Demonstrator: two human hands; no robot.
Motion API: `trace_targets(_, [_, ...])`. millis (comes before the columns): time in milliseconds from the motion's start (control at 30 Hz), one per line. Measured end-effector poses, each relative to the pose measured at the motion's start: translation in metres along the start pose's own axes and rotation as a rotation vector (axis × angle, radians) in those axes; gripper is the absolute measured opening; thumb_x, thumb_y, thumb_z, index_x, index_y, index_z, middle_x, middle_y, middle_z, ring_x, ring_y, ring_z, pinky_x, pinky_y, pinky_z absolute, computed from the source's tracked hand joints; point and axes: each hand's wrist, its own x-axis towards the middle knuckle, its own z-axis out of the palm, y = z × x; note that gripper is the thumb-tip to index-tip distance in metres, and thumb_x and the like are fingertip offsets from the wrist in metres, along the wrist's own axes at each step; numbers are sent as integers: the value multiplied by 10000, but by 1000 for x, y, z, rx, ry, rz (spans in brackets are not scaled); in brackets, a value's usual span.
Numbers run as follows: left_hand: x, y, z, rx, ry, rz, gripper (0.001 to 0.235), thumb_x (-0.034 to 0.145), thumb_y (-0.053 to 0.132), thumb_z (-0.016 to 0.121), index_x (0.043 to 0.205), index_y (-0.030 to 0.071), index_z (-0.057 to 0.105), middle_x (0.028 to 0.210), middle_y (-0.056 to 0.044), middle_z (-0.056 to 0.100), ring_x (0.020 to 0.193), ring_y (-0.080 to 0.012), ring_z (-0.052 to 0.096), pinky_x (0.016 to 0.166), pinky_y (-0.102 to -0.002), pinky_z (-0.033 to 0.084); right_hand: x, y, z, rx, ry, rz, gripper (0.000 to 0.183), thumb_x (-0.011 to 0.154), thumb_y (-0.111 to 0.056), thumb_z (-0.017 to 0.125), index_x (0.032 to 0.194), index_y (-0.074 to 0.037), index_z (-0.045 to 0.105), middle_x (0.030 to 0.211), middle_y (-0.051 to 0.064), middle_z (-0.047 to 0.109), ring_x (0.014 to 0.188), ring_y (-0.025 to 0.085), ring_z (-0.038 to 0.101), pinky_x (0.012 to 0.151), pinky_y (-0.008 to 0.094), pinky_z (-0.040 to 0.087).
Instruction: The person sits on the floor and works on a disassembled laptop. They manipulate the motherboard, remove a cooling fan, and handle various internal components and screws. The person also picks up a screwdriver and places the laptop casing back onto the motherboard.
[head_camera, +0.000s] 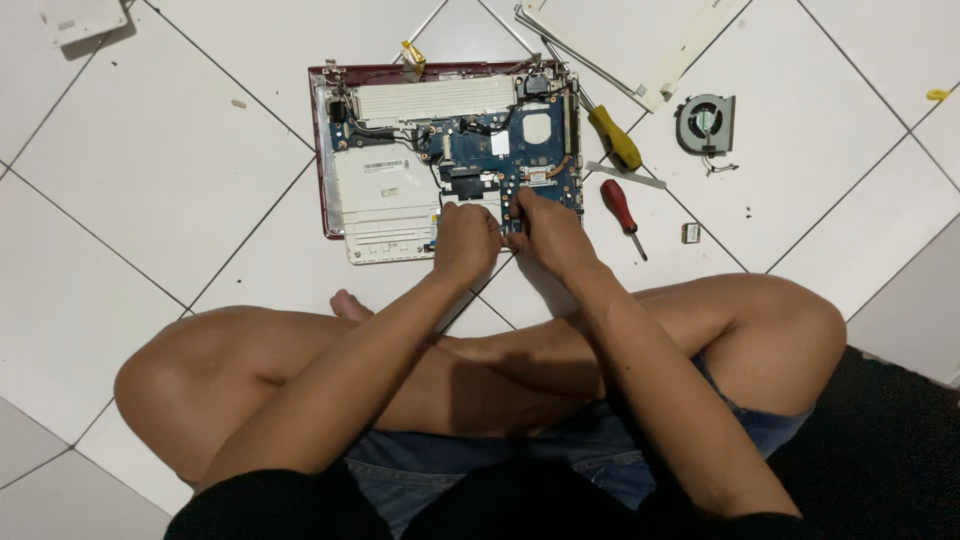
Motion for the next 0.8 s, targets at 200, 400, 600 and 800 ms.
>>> trace_targets(200, [22, -5, -19, -74, -55, -67, 141, 946, 92, 768, 921, 67, 904, 891, -289, 793, 993, -531, 813, 865, -572, 647, 4, 10, 5, -40, -19, -16, 420, 957, -256, 888, 1283, -162, 640, 1078, 161, 812, 1164, 468, 795, 1055, 665, 592])
trace_targets(400, [44, -25, -80, -61, 53, -35, 205, 898, 96, 751, 697, 136, 763, 670, -137, 737, 742, -395, 789, 774, -516, 629, -4, 2, -5, 23, 8, -33, 426, 914, -186, 923, 1259, -140, 678, 951, 141, 805, 1097, 452, 810, 1007, 624, 598])
trace_targets(600, [53, -35, -65, -55, -168, -45, 136, 792, 136, 912, 927, 156, 912, 893, -158, 854, 1043, -506, 833, 925, -584, 654, -7, 5, -15, 112, -49, -50, 462, 895, -158, 932, 1304, -126, 718, 930, 157, 825, 1029, 455, 811, 937, 569, 610])
trace_targets(800, [64, -43, -86, -54, -185, -44, 111, 761, 169, 930, 850, 216, 883, 897, -110, 856, 1071, -453, 838, 971, -545, 627, -4, 10, -23, 127, -85, -64, 411, 951, -117, 868, 1338, -51, 743, 997, 237, 833, 1060, 522, 789, 928, 632, 584])
